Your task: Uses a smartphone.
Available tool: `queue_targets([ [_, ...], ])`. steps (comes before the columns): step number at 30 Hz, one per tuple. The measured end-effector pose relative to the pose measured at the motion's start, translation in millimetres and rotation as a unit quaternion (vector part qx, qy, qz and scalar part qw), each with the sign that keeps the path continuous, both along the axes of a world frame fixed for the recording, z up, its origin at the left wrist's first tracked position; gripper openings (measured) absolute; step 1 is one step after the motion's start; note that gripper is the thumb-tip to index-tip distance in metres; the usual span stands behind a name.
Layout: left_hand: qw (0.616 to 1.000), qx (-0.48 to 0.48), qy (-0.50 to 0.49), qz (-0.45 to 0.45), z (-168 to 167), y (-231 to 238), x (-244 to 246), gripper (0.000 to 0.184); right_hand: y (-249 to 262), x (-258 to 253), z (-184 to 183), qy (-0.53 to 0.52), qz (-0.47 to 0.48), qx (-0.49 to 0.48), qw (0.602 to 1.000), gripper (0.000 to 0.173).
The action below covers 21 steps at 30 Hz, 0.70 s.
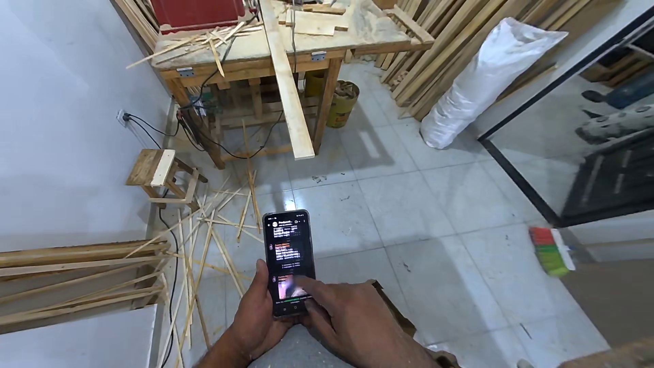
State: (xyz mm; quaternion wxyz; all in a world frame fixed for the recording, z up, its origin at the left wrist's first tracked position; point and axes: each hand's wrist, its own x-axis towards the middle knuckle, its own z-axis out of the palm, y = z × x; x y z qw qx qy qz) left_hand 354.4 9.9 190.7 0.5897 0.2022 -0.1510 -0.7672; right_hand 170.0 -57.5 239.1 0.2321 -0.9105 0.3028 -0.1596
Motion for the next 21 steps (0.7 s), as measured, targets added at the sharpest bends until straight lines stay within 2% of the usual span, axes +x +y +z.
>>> queue_targets([
  [12, 1.0, -0.016, -0.001, -0.008, 0.5, -1.4, -0.4, 0.07, -0.5, -5.9, -2.2, -0.034, 0.036, -0.016, 0.999, 0.028],
  [17, 1.0, -0.007, -0.005, -0.003, 0.9, -0.1, -0.7, 0.07, -0.3, -3.5, 1.7, -0.061, 0.007, -0.012, 0.998, 0.036],
  [21, 1.0, 0.001, -0.009, -0.002, 0.8, 0.5, -1.1, 0.071, 0.5, -1.4, 3.2, -0.026, -0.015, -0.004, 1.0, 0.045],
])
